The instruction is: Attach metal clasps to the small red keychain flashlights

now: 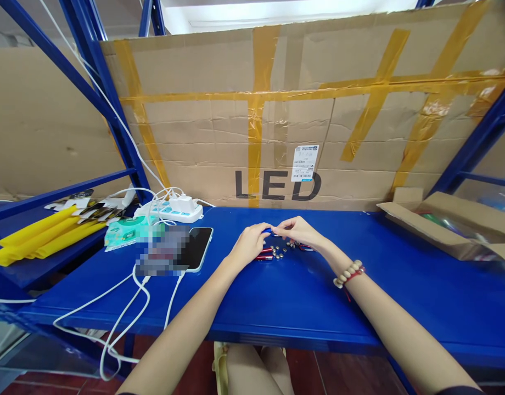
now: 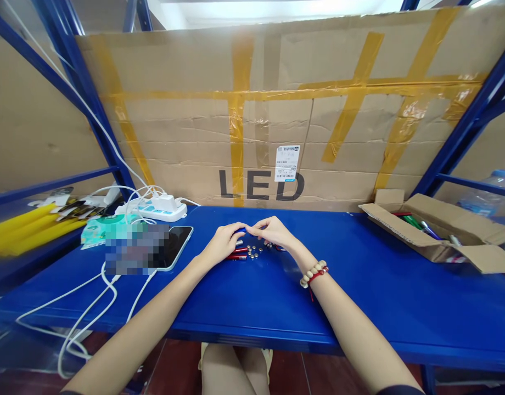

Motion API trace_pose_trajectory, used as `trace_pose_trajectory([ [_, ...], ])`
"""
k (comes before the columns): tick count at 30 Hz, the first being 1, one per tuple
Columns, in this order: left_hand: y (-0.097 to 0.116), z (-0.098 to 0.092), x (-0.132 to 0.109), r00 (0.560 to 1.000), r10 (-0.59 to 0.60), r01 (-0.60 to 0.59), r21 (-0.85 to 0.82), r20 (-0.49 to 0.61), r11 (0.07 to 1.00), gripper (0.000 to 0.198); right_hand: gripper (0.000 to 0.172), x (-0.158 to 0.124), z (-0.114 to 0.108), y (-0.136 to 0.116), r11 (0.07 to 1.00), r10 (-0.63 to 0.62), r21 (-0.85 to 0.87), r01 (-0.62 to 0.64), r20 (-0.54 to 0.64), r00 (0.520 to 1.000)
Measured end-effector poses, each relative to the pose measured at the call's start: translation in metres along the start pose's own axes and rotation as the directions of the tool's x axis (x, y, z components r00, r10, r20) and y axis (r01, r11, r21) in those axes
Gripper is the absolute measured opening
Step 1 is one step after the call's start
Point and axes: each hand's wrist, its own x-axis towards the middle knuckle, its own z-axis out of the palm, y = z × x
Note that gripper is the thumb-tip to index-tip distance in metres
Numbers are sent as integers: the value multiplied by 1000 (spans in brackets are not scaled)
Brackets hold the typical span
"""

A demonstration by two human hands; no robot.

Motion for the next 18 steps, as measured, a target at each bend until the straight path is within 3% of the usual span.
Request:
trace_pose_trajectory([
  [4,-2,4,3,996,-80,78,-35,-38,996,25,39,1,-3,0,975,-199,-127,181,-144,969],
  [9,2,5,4,993,-110,105,-94,-48,990,22,26,1,-9,1,898,-412,-221,380,-122,903],
  [13,9,1,2,995,-89,93,-122,35,988,20,22,1,-12,3,873,-459,-252,418,-129,879],
  [18,15,-1,-3,991,-73,91,-167,109,982,16,21,1,-13,5,876,-452,-224,427,-72,889],
])
